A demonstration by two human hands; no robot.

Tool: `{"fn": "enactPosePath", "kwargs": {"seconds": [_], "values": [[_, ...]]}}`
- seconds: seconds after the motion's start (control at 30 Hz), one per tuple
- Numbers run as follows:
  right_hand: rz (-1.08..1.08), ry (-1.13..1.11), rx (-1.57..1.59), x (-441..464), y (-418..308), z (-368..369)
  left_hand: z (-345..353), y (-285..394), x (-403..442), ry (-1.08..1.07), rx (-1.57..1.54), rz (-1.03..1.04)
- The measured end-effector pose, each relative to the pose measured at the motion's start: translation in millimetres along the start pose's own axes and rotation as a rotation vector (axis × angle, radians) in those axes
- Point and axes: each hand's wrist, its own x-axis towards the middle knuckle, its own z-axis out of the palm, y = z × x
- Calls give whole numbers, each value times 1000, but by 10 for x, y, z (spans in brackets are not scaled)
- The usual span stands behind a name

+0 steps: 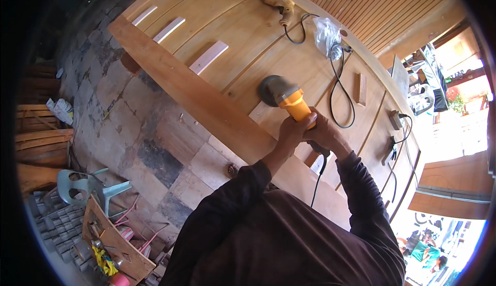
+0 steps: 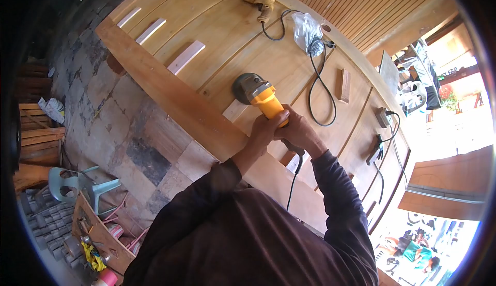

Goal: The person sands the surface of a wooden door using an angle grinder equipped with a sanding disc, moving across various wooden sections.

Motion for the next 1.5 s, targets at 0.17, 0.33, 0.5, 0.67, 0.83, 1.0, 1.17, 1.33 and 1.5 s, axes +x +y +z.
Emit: {"fn": "enactPosePath", "kwargs": {"seconds": [0.17, 0.33, 0.5, 0.67, 0.83, 1.0, 1.17, 1.33, 1.5], "values": [[-3, 46, 91, 119, 283, -75, 62, -2, 167, -40, 3, -31], [42, 67, 174, 77, 257, -134, 118, 41, 208, -93, 13, -60], [105, 75, 142, -52, 244, -179, 231, -50, 175, -34, 60, -94], [70, 25, 82, -213, 130, -94, 177, -265, 37, 25, 121, 0], [1, 31, -58, -287, 53, 47, 71, -207, -197, 60, 23, -12], [-5, 7, -145, -410, -3, 153, 12, -226, -449, 81, 12, -45], [72, -11, -184, -402, -200, 103, 19, -214, -401, 99, 52, -52], [0, 21, -74, -123, 57, -11, 55, -85, -79, 47, 65, -46], [-15, 30, 101, 26, 70, -74, 66, 10, 135, -36, 14, -29]]}}
